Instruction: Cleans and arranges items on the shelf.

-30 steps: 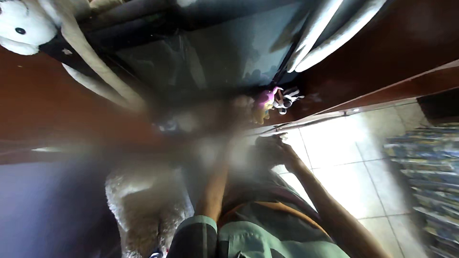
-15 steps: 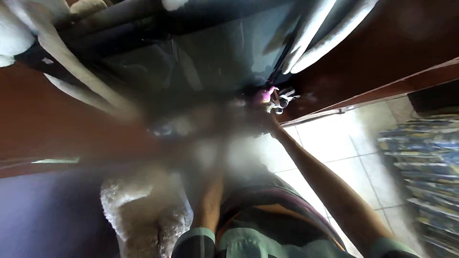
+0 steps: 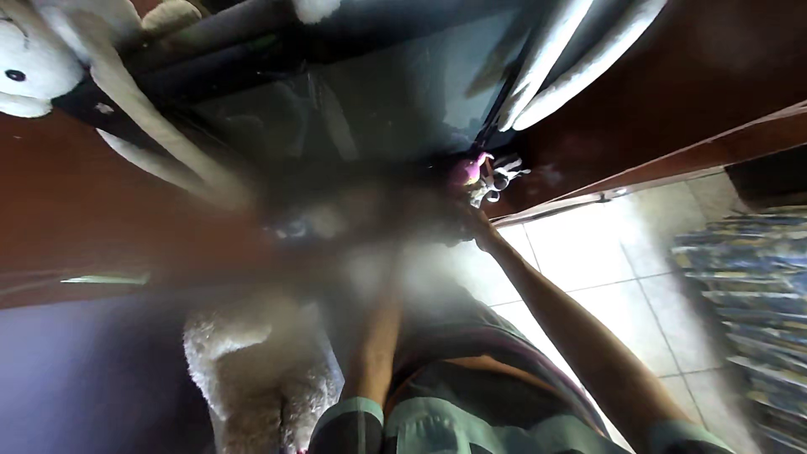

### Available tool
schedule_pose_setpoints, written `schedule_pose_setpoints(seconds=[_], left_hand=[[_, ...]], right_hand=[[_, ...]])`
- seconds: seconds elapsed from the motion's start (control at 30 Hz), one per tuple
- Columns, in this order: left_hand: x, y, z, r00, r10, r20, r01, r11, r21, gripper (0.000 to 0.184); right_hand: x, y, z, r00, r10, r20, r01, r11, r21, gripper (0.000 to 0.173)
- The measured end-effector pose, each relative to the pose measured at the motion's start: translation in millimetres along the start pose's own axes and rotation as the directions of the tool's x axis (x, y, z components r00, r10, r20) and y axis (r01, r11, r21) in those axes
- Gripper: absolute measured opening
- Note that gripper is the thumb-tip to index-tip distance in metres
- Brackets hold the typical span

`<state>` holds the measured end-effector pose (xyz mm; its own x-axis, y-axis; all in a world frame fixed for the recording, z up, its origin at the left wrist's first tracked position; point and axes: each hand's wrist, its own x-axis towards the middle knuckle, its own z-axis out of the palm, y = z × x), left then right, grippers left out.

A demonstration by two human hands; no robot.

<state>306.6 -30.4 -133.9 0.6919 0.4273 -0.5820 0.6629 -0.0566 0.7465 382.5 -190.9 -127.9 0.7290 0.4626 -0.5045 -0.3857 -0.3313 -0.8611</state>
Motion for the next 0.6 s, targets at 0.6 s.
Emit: schedule_pose_setpoints(seconds=[0.6], left_hand=[[-150.2,24.6,-23.2,0.939,0.271,0.210,-0.253,0.961,-0.107,0.047]], right_hand=[[-108.8,-64.3,17.5,0.946,-0.322,0.027,0.321,0.925,-0.203,0.038]])
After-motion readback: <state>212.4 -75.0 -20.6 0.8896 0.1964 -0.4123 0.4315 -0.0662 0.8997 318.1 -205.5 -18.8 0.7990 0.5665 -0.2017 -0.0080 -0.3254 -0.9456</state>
